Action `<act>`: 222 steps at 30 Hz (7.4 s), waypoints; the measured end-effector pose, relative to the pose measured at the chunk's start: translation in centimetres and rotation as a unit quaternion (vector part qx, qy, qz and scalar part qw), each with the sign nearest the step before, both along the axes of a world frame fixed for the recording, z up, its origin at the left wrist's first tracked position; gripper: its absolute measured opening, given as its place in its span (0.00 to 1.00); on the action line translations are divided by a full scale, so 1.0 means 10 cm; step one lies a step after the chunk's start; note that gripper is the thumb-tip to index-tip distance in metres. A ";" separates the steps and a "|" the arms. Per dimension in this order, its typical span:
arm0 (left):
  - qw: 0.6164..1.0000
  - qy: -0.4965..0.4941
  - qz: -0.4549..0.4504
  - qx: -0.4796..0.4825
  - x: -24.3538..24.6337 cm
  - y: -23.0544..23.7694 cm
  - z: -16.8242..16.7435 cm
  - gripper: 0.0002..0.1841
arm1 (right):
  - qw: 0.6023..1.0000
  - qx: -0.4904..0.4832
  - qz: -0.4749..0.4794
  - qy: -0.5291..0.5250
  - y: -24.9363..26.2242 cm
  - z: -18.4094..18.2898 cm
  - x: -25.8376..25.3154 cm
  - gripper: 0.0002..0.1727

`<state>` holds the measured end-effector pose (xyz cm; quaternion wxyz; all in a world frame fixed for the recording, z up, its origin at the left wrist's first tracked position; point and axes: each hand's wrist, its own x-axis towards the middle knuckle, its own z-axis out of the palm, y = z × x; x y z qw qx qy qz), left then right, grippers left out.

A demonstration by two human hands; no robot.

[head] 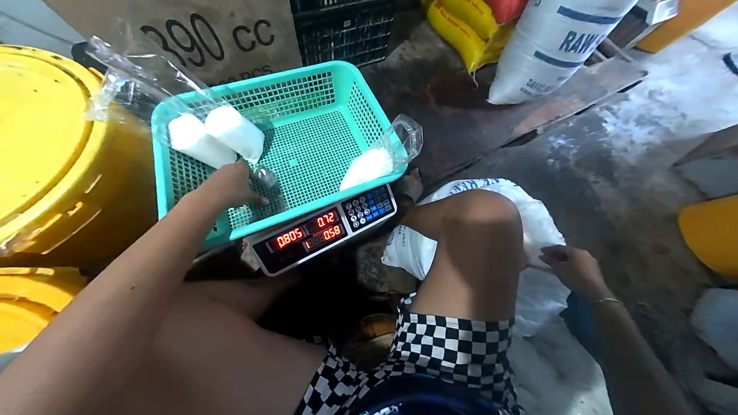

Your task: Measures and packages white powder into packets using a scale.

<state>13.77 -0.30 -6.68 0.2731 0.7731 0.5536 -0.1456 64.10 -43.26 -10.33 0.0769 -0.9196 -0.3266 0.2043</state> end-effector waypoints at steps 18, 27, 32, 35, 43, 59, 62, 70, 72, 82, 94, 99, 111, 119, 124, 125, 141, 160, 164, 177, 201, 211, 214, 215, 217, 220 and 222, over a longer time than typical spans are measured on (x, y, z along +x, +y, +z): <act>0.896 -0.434 -0.015 0.097 0.23 -0.41 0.75 0.05 | 0.799 0.417 0.391 0.190 2.65 1.47 -2.34 0.17; 0.826 -0.553 0.027 0.104 0.17 -0.46 0.74 0.02 | 0.793 0.330 0.376 0.349 3.25 1.27 -2.57 0.34; 0.820 -0.542 0.091 0.160 0.09 -0.40 0.71 0.04 | 0.775 0.279 0.406 0.395 3.23 1.21 -2.45 0.04; 0.824 -0.517 0.131 0.190 0.02 -0.36 0.69 0.06 | 0.774 0.251 0.424 0.398 3.19 1.18 -2.36 0.01; 0.813 -0.497 0.210 0.219 -0.07 -0.32 0.64 0.05 | 0.780 0.249 0.422 0.388 3.08 1.24 -2.30 0.07; 0.812 -0.569 -0.132 -0.004 0.38 -0.88 0.71 0.43 | 0.704 0.436 0.488 0.276 2.84 1.17 -2.64 0.16; 0.845 -0.525 -0.082 -0.062 0.42 -0.87 0.73 0.08 | 0.721 0.489 0.378 0.314 2.82 1.17 -2.66 0.08; 0.704 -0.671 0.131 0.191 0.57 -0.86 0.73 0.05 | 0.695 0.272 0.296 0.596 2.77 1.05 -2.98 0.18; 0.689 -0.654 0.199 0.241 0.49 -0.75 0.68 0.05 | 0.727 0.236 0.324 0.558 2.78 1.05 -2.94 0.05; 0.706 -0.559 0.323 0.291 -0.05 -0.38 0.60 0.10 | 0.802 0.336 0.203 0.450 2.92 1.17 -2.55 0.11; 0.863 -0.363 0.233 0.263 0.03 -0.51 0.64 0.16 | 0.820 0.409 0.260 0.305 2.89 1.07 -2.53 0.04; 0.822 -0.335 0.111 0.448 0.21 -0.67 0.57 0.27 | 0.839 0.430 0.313 0.114 2.78 0.98 -2.65 0.13; 0.811 -0.584 0.019 0.015 0.54 -0.81 0.50 0.06 | 0.805 0.431 0.299 0.279 2.84 0.94 -2.66 0.11; 0.873 -0.447 0.033 0.193 0.66 -0.95 0.43 0.16 | 0.820 0.412 0.304 0.256 2.78 0.81 -2.87 0.22; 0.891 -0.411 0.058 0.181 0.68 -0.91 0.45 0.27 | 0.786 0.463 0.273 0.306 2.81 0.76 -2.85 0.30; 0.894 -0.410 0.057 0.170 0.66 -0.87 0.45 0.29 | 0.789 0.440 0.274 0.329 2.82 0.80 -2.82 0.29; 0.857 -0.511 0.004 0.069 0.54 -0.75 0.35 0.31 | 0.785 0.385 0.285 0.394 2.97 0.85 -2.71 0.15; 0.849 -0.527 -0.033 -0.019 0.44 -0.67 0.43 0.02 | 0.815 0.360 0.288 0.351 2.93 1.00 -2.60 0.15; 0.855 -0.517 -0.047 0.022 0.39 -0.64 0.44 0.05 | 0.806 0.362 0.292 0.367 2.91 1.04 -2.54 0.01; 0.841 -0.541 -0.028 -0.014 0.47 -0.72 0.43 0.05 | 0.772 0.362 0.325 0.409 2.95 0.84 -2.71 0.19; 0.840 -0.540 -0.052 -0.010 0.47 -0.74 0.45 0.06 | 0.735 0.398 0.310 0.453 2.95 0.95 -2.63 0.20; 0.833 -0.549 -0.068 -0.017 0.52 -0.78 0.43 0.04 | 0.714 0.416 0.318 0.465 2.92 0.86 -2.74 0.08; 0.824 -0.560 -0.084 0.004 0.53 -0.76 0.40 0.04 | 0.741 0.410 0.304 0.436 2.93 0.85 -2.74 0.09; 0.825 -0.559 -0.082 0.007 0.53 -0.76 0.40 0.05 | 0.748 0.402 0.301 0.434 2.94 0.85 -2.72 0.15; 0.831 -0.552 -0.068 0.012 0.52 -0.76 0.42 0.07 | 0.748 0.390 0.311 0.438 2.96 0.89 -2.65 0.20; 0.839 -0.541 -0.055 0.033 0.51 -0.77 0.45 0.08 | 0.727 0.401 0.347 0.435 2.99 0.90 -2.59 0.32; 0.842 -0.533 -0.065 0.044 0.52 -0.78 0.45 0.08 | 0.724 0.392 0.357 0.441 2.98 0.88 -2.60 0.32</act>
